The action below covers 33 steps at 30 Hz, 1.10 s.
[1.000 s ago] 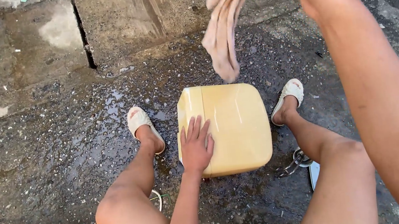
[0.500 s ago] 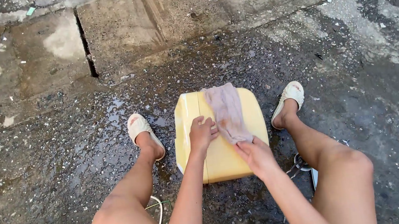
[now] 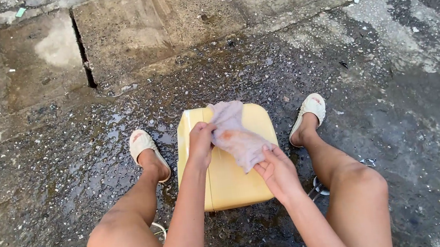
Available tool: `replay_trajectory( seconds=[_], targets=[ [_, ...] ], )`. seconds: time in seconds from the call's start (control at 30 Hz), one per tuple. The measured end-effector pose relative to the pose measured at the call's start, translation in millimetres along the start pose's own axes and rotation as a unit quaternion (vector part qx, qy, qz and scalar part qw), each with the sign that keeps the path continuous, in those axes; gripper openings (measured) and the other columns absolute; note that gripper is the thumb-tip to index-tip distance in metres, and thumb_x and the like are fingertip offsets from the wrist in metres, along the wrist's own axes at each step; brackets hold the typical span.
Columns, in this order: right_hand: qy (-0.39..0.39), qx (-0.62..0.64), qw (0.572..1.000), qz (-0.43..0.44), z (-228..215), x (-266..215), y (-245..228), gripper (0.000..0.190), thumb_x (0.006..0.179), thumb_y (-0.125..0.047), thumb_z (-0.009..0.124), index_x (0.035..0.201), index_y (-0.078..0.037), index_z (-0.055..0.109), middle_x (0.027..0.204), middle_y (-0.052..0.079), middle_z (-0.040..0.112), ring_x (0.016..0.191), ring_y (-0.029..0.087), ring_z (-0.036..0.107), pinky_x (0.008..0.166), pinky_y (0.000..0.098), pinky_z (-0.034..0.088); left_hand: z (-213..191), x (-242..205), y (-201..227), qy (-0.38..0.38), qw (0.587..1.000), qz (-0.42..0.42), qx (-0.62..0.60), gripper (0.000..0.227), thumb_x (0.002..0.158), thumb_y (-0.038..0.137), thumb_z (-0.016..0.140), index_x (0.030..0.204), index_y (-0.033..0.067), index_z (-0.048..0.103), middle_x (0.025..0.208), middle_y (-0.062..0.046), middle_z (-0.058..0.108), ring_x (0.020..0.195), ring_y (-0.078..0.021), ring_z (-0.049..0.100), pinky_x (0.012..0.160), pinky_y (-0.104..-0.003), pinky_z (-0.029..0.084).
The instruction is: Cleaning the outer plastic casing of a portable heater using a damp cloth
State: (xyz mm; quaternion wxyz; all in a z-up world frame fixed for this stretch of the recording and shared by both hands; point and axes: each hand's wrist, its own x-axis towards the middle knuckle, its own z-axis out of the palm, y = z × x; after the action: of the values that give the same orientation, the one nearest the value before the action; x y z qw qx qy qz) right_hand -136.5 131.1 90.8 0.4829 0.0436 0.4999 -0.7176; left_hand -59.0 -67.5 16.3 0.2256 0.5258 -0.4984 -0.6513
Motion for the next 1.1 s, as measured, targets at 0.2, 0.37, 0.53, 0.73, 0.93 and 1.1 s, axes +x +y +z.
replay_trajectory(
  seconds=[0.2, 0.37, 0.53, 0.73, 0.93, 1.1],
  targets=[
    [0.028, -0.001, 1.0, 0.011, -29.4, 19.9, 8.0, 0.02, 0.11, -0.023, 0.046, 0.128, -0.015, 0.047, 0.13, 0.017, 0.06, 0.128, 0.036, 0.059, 0.111, 0.0571, 0.045, -40.6, -109.7, 30.0, -0.01, 0.982, -0.023, -0.185, 0.046, 0.08, 0.005, 0.06, 0.121, 0.0128, 0.041, 0.111, -0.006, 0.047, 0.095, -0.0179, 0.048, 0.071, -0.026, 0.041],
    [-0.007, -0.282, 0.959, 0.036, -42.1, -10.5, 10.2, 0.028, 0.103, -0.015, 0.052, 0.126, 0.0, 0.057, 0.11, 0.021, 0.066, 0.094, 0.027, 0.065, 0.071, 0.0374, 0.054, -75.7, -159.3, -25.7, -0.142, 0.928, -0.078, -0.335, 0.09, 0.075, -0.012, 0.037, 0.157, 0.0256, 0.035, 0.143, -0.028, 0.053, 0.113, -0.032, 0.057, 0.083, -0.034, 0.053],
    [-0.062, -0.162, 0.981, 0.085, -39.7, -46.1, 5.4, 0.04, 0.099, -0.003, 0.052, 0.139, -0.003, 0.053, 0.12, 0.025, 0.062, 0.1, 0.028, 0.063, 0.074, 0.0354, 0.052, -85.3, -165.9, -48.8, -0.094, 0.915, 0.004, -0.392, 0.03, 0.091, 0.002, 0.053, 0.121, 0.0035, 0.054, 0.114, -0.018, 0.057, 0.096, -0.0234, 0.056, 0.085, -0.036, 0.047],
    [-0.152, -0.121, 0.978, 0.081, 6.2, -39.7, -37.5, 0.062, 0.09, 0.004, 0.049, 0.15, -0.008, 0.042, 0.133, 0.028, 0.06, 0.111, 0.029, 0.062, 0.088, 0.0351, 0.052, -63.4, -114.9, 95.3, -0.049, 0.932, 0.346, -0.098, 0.051, 0.09, 0.002, 0.06, 0.139, 0.005, 0.046, 0.117, -0.015, 0.063, 0.103, -0.0191, 0.06, 0.086, -0.029, 0.05],
    [-0.254, -0.051, 0.963, -0.075, 61.3, 42.5, -136.4, 0.052, 0.088, 0.005, 0.056, 0.14, -0.002, 0.053, 0.129, 0.018, 0.062, 0.106, 0.023, 0.065, 0.087, 0.0326, 0.057, -41.8, -70.6, 282.9, -0.018, 0.936, 0.35, -0.025, 0.058, 0.09, 0.001, 0.056, 0.147, 0.0052, 0.048, 0.091, -0.008, 0.066, 0.063, -0.0079, 0.052, 0.053, -0.021, 0.045],
    [-0.198, -0.043, 0.965, -0.169, 150.4, 61.8, -248.8, 0.047, 0.093, 0.004, 0.05, 0.139, -0.004, 0.055, 0.12, 0.014, 0.064, 0.099, 0.021, 0.065, 0.081, 0.0374, 0.053, -61.5, 0.4, 351.3, -0.1, 0.937, 0.149, -0.3, 0.011, 0.091, 0.0, 0.055, 0.086, -0.0071, 0.061, 0.081, -0.015, 0.055, 0.063, -0.0148, 0.047, 0.05, -0.023, 0.043]
  ],
)
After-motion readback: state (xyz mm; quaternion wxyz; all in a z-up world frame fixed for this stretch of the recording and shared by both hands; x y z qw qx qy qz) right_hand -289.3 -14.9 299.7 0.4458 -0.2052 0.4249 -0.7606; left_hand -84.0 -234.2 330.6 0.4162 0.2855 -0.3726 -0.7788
